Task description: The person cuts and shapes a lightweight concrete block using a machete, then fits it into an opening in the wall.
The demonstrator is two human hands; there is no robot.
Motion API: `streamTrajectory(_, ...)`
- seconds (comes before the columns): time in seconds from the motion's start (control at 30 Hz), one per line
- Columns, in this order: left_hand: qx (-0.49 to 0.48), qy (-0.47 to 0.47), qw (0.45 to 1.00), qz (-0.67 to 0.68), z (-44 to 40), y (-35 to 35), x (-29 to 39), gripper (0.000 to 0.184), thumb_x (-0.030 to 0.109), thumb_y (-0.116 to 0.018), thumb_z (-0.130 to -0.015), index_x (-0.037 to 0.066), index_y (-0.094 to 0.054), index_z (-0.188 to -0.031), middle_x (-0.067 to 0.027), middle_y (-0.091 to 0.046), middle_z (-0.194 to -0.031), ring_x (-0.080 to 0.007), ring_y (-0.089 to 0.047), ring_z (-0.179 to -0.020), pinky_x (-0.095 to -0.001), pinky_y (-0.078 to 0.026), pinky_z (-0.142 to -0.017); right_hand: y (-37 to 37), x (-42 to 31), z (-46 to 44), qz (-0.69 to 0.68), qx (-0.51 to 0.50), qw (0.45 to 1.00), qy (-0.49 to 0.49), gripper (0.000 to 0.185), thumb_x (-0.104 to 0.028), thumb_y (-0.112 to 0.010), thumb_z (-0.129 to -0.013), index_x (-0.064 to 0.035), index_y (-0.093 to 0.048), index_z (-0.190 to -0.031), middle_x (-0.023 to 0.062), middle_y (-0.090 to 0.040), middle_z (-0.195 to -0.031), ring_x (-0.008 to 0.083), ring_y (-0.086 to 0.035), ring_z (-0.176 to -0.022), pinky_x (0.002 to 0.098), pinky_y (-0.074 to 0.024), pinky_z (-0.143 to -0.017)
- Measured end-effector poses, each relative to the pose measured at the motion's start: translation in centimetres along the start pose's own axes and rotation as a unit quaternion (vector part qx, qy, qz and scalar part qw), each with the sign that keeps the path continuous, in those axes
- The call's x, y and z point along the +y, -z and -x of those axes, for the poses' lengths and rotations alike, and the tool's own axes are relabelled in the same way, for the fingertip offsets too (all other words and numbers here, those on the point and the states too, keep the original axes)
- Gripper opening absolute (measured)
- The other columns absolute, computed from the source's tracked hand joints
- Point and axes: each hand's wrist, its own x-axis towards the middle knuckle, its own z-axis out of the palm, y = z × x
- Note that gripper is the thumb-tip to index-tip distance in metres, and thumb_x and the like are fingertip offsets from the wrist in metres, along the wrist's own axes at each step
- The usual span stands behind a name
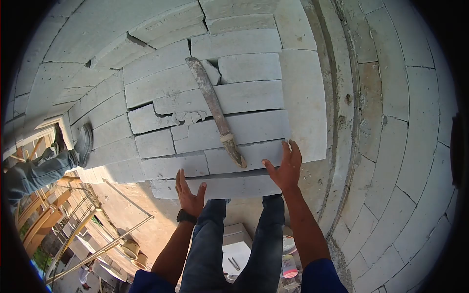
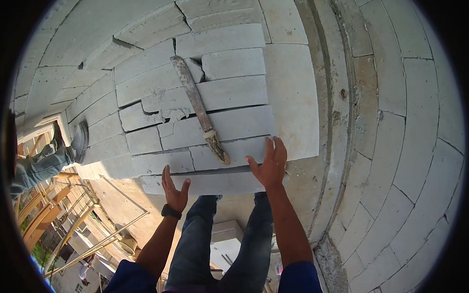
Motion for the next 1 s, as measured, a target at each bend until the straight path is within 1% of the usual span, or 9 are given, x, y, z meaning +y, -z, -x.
streamTrajectory(0.03,-0.038,0.003,0.999,0.028,0.5,-1.3,2.4,0.093,0.032,-0.079,-0.091,-0.004,-0.027,-0.159,-0.0328,-0.034,-0.158,-0.0485,-0.032,-0.148,-0.0548,-0.030,-0.121,0.2,0.0,-0.1,0.033,-0.014,0.996,0.076,0.097,-0.046,-0.088,-0.076,-0.0027,-0.046,-0.151,0.0264,-0.043,-0.151,0.0450,-0.038,-0.145,0.0591,-0.0305,-0.121)
streamTrajectory(0.1,-0.039,0.031,0.998,0.036,1.4,-4.1,5.2,0.094,0.030,-0.081,-0.089,-0.004,-0.027,-0.159,-0.0322,-0.033,-0.159,-0.0484,-0.033,-0.147,-0.0547,-0.030,-0.121,0.7,0.1,-0.1,0.048,-0.109,0.980,0.158,0.093,-0.043,-0.088,-0.076,-0.0077,-0.048,-0.151,0.0224,-0.043,-0.152,0.0418,-0.036,-0.147,0.0599,-0.0259,-0.124)
streamTrajectory(0.23,0.063,0.057,0.996,0.016,1.4,-10.5,5.9,0.100,0.021,-0.084,-0.079,-0.004,-0.028,-0.158,-0.0311,-0.030,-0.160,-0.0491,-0.033,-0.146,-0.0555,-0.030,-0.121,0.3,3.0,-0.5,0.014,-0.131,0.974,0.183,0.092,-0.043,-0.087,-0.078,-0.0095,-0.047,-0.154,0.0184,-0.039,-0.159,0.0377,-0.031,-0.152,0.0606,-0.0263,-0.124)
streamTrajectory(0.33,0.082,0.100,0.991,-0.018,0.9,-11.8,6.6,0.099,0.014,-0.084,-0.076,-0.005,-0.029,-0.157,-0.0305,-0.030,-0.159,-0.0489,-0.034,-0.146,-0.0550,-0.032,-0.121,2.1,3.0,-0.5,0.012,-0.142,0.972,0.185,0.081,-0.036,-0.080,-0.086,-0.0085,-0.046,-0.155,0.0173,-0.038,-0.161,0.0370,-0.033,-0.151,0.0593,-0.0288,-0.123)
streamTrajectory(0.43,0.071,0.091,0.993,-0.016,0.9,-11.6,6.7,0.098,0.011,-0.082,-0.075,-0.004,-0.030,-0.157,-0.0308,-0.031,-0.158,-0.0493,-0.034,-0.146,-0.0550,-0.032,-0.121,0.7,4.7,-0.6,0.076,-0.117,0.961,0.240,0.069,-0.024,-0.068,-0.093,-0.0082,-0.044,-0.156,0.0168,-0.039,-0.160,0.0364,-0.036,-0.149,0.0579,-0.0311,-0.122)
streamTrajectory(0.47,0.065,0.087,0.994,-0.027,1.0,-11.5,6.6,0.098,0.010,-0.082,-0.075,-0.003,-0.031,-0.157,-0.0310,-0.031,-0.158,-0.0492,-0.034,-0.146,-0.0544,-0.032,-0.122,1.0,4.7,-1.0,0.079,-0.106,0.959,0.250,0.063,-0.015,-0.060,-0.095,-0.0086,-0.044,-0.156,0.0159,-0.043,-0.157,0.0348,-0.040,-0.146,0.0570,-0.0312,-0.123)
streamTrajectory(0.67,0.035,0.095,0.994,-0.030,0.9,-10.6,6.6,0.098,0.013,-0.084,-0.074,-0.003,-0.034,-0.156,-0.0321,-0.032,-0.159,-0.0485,-0.035,-0.147,-0.0525,-0.035,-0.122,0.5,6.2,-2.2,0.115,-0.066,0.937,0.322,0.061,-0.015,-0.062,-0.092,-0.0068,-0.048,-0.151,0.0152,-0.050,-0.147,0.0334,-0.042,-0.141,0.0562,-0.0293,-0.122)
streamTrajectory(0.77,0.045,0.090,0.994,-0.041,1.3,-10.8,6.6,0.098,0.014,-0.086,-0.073,-0.003,-0.035,-0.156,-0.0324,-0.032,-0.158,-0.0484,-0.035,-0.147,-0.0525,-0.036,-0.121,0.6,5.4,-3.1,0.137,-0.097,0.930,0.328,0.059,-0.017,-0.062,-0.091,-0.0043,-0.051,-0.148,0.0172,-0.052,-0.141,0.0341,-0.046,-0.133,0.0528,-0.0324,-0.118)
streamTrajectory(1.0,0.068,0.103,0.992,-0.033,1.0,-11.4,7.4,0.092,0.016,-0.086,-0.074,-0.005,-0.040,-0.152,-0.0321,-0.034,-0.157,-0.0481,-0.036,-0.146,-0.0517,-0.036,-0.122,1.4,5.4,-5.3,0.172,-0.056,0.897,0.402,0.047,-0.020,-0.062,-0.091,-0.0030,-0.057,-0.134,0.0158,-0.055,-0.129,0.0304,-0.049,-0.121,0.0441,-0.0386,-0.104)
